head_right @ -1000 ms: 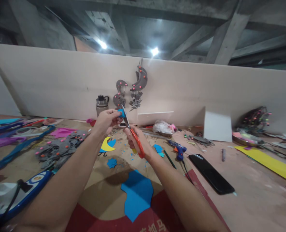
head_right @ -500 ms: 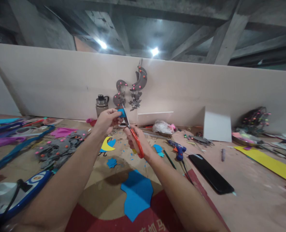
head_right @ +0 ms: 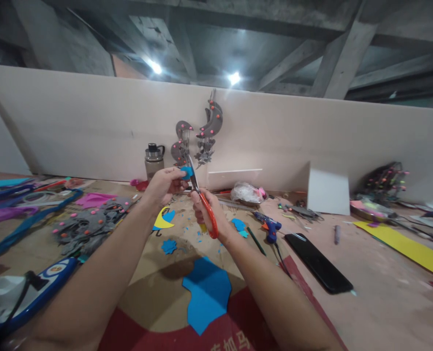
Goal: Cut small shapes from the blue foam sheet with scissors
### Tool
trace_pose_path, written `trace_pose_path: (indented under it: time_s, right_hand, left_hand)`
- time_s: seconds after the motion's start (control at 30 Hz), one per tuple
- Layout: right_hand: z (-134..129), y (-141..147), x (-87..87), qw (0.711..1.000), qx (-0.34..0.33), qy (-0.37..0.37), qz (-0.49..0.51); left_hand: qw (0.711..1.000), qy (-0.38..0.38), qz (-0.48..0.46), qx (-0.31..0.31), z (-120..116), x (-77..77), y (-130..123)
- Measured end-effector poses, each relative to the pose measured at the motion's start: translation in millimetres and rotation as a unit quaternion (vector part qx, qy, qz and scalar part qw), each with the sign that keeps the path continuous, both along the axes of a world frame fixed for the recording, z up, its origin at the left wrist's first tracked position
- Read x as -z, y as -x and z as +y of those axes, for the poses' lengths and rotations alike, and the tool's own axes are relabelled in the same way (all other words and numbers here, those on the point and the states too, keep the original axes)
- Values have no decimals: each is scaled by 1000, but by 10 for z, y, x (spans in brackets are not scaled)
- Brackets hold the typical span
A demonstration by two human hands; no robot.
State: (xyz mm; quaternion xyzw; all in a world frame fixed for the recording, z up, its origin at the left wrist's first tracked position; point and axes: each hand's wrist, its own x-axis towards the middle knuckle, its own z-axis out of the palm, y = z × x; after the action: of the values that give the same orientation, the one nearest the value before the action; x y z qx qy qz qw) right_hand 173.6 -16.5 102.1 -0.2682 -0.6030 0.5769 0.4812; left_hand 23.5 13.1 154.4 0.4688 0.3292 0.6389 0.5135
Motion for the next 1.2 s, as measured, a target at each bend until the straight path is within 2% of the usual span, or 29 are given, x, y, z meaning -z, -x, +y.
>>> trace_pose_path:
  time_s: [0.6,1.07,1.2]
  right_hand:
    - [25,-10,26,1000,1,-11,22]
    - [-14,5,0,999,38,-6,12]
    - [-13,8,16,999,47,-18,9]
  left_hand:
    - [998,-11,54,-3,41,52,10]
    - [999,-8,48,19,45,67,-10]
    - [1000,-11,30,0,29,55,-22]
